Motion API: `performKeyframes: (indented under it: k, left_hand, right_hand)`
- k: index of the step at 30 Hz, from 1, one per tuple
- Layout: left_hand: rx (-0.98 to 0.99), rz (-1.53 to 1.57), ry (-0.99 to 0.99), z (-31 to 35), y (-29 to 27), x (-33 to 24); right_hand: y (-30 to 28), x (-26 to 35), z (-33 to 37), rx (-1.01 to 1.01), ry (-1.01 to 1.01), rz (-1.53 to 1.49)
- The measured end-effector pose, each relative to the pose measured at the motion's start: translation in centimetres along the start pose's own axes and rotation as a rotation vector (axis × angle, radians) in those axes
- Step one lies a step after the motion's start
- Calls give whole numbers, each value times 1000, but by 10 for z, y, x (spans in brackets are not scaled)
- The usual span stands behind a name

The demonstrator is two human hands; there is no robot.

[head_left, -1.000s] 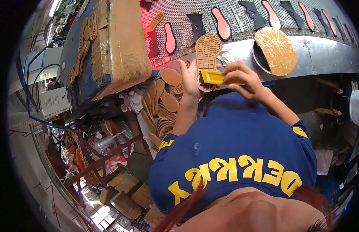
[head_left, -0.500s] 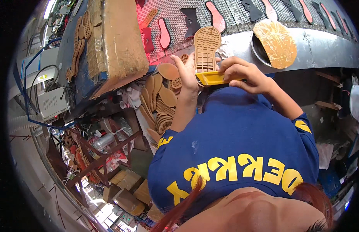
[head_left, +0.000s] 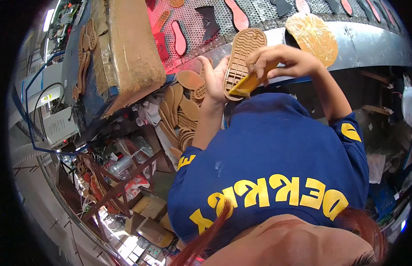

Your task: The person repeatedly picks up brown shoe soles from a pile and applies a yellow adhesive to the textured bottom surface using a yellow scraper. The person scrapes the glue from a container onto the sole, spreads it across the surface, and then places the sole onto a moving conveyor belt. This process is repeated for multiple soles throughout the clip.

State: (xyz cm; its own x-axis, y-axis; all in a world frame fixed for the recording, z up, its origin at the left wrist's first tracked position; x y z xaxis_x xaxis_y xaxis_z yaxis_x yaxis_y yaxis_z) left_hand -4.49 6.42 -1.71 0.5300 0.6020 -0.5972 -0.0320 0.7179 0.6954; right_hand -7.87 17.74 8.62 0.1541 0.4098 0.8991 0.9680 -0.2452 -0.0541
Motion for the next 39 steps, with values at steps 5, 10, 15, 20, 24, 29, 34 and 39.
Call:
performKeyframes:
  k: [5,10,15,20,24,29,34,39]
  left_hand:
    - [102,-211,109,0,14,-9]
    - [51,-248,412,-2,10,-26]
    - [58,-344,720,17,14,-51]
    - [-29,-548,897,34,20,-66]
    - [-65,-682,921,34,-1,-69]
    - [-192,-751,838,43,-12,-75]
    - [-126,-664,985,56,-10,-75]
    - [-155,-667,1048,72,-1,-79]
  right_hand:
    - [-72,16,58,-452,-142,-107]
    - [-106,-49,191,-1177,94,64]
    - [-67,-96,232,-1212,446,735]
    - [-44,-119,222,-1091,602,1112]
    - [-45,-156,233,-1089,623,1180]
    - [-52,-154,231,-1233,526,843]
    - [-52,-130,211,-1165,322,871]
    - [-72,-152,244,-1441,359,114]
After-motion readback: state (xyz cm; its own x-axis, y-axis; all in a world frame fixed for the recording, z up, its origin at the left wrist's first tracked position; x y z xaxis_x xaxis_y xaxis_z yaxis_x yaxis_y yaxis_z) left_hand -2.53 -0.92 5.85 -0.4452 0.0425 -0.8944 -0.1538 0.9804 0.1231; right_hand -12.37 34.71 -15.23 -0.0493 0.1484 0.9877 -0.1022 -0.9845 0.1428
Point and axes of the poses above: each hand's wrist, its own z-axis away from the middle knuckle, its own y-axis out of the palm, x = y × z, the point moved 9 cm from there along -z, towards the middle knuckle, and after that the axes turned 10 degrees about -z, right-handed, at the moved point
